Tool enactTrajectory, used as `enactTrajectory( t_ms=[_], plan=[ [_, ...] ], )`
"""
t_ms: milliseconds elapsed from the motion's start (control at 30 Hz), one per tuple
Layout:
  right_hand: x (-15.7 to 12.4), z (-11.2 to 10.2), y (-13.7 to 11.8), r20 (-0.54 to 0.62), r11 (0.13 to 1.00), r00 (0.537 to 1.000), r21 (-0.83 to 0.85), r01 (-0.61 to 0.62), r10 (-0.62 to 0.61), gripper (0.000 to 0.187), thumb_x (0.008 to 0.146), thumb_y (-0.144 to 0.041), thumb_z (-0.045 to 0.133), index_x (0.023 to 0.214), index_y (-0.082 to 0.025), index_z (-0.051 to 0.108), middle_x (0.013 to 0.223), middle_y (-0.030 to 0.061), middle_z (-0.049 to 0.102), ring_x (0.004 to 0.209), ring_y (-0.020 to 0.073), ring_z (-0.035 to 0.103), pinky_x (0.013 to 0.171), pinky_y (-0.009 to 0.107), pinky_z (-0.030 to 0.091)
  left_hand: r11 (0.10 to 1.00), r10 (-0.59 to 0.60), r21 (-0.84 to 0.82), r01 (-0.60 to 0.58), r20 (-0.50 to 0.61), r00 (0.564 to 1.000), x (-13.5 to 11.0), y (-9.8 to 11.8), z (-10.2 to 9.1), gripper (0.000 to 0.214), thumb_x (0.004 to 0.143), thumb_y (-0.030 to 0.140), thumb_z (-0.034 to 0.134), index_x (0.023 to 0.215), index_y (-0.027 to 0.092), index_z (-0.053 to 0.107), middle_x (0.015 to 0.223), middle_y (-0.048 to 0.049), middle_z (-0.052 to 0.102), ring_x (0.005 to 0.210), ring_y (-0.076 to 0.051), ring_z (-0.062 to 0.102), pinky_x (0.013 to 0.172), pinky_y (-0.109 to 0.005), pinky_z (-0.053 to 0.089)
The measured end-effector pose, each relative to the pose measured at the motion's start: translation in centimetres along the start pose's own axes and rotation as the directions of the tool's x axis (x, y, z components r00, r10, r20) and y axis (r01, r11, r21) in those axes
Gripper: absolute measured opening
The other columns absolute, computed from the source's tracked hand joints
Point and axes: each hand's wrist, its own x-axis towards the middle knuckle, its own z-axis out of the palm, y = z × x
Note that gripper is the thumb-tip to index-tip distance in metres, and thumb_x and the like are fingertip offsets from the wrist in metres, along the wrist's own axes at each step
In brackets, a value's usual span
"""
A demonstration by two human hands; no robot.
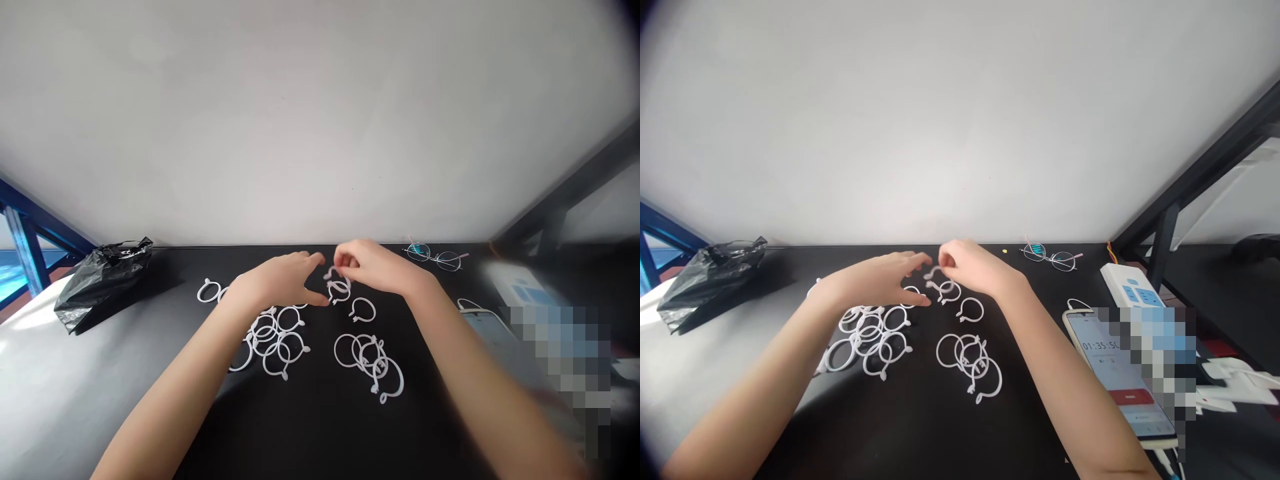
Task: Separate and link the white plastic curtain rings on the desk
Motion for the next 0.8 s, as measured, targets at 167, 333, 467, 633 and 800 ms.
enactTrajectory(
  t_ms=[167, 333, 467, 633, 800],
  plan=[
    [-0.4, 1.0, -3.2, -0.455, 0.79, 0.864, 0.439, 0.427, -0.214, 0.022, 0.087, -0.038, 0.061, 0.091, -0.016, 0.062, 0.077, 0.0033, 0.067, 0.067, 0.0138, 0.064, 0.06, 0.028, 0.053, 0.871, 0.359, -0.157, -0.466, -0.446, 0.82, -2.8, 1.0, -1.6, 0.054, 0.084, 0.052, 0.062, 0.129, 0.024, 0.048, 0.105, -0.0079, 0.065, 0.083, -0.019, 0.065, 0.062, -0.027, 0.052],
    [-1.5, 1.8, -5.3, -0.569, 0.688, 0.805, 0.517, 0.509, -0.169, 0.023, 0.085, -0.041, 0.065, 0.085, -0.019, 0.061, 0.069, -0.0004, 0.065, 0.062, 0.0132, 0.065, 0.054, 0.026, 0.054, 0.789, 0.393, -0.149, -0.596, -0.623, 0.676, -4.6, 2.8, -2.0, 0.043, 0.093, 0.034, 0.056, 0.134, 0.027, 0.045, 0.082, -0.0012, 0.063, 0.059, -0.012, 0.059, 0.046, -0.022, 0.046],
    [-2.3, 1.5, -5.8, -0.591, 0.667, 0.79, 0.524, 0.529, -0.163, 0.022, 0.084, -0.041, 0.067, 0.083, -0.02, 0.06, 0.066, -0.0011, 0.065, 0.057, 0.0126, 0.064, 0.049, 0.025, 0.053, 0.769, 0.392, -0.185, -0.612, -0.619, 0.68, -4.8, 2.7, -2.2, 0.047, 0.091, 0.033, 0.06, 0.135, 0.026, 0.046, 0.075, 0.0015, 0.063, 0.056, -0.011, 0.058, 0.045, -0.02, 0.046],
    [-2.3, 1.1, -5.6, -0.644, 0.648, 0.747, 0.5, 0.575, -0.165, 0.024, 0.079, -0.04, 0.073, 0.078, -0.019, 0.062, 0.066, -0.0015, 0.066, 0.056, 0.0122, 0.065, 0.048, 0.024, 0.054, 0.67, 0.401, -0.318, -0.671, -0.605, 0.688, -4.9, 2.2, -2.3, 0.053, 0.086, 0.033, 0.067, 0.136, 0.029, 0.048, 0.083, -0.0005, 0.066, 0.06, -0.011, 0.059, 0.043, -0.018, 0.045],
    [-2.0, 1.0, -5.2, -0.681, 0.635, 0.712, 0.476, 0.609, -0.172, 0.023, 0.078, -0.039, 0.075, 0.08, -0.019, 0.065, 0.066, -0.0011, 0.066, 0.066, 0.0163, 0.069, 0.058, 0.029, 0.059, 0.593, 0.31, -0.448, -0.669, -0.64, 0.703, -4.7, 2.5, -2.0, 0.042, 0.087, 0.027, 0.067, 0.127, 0.025, 0.058, 0.078, -0.0009, 0.064, 0.059, -0.012, 0.06, 0.044, -0.021, 0.047]
  ],
)
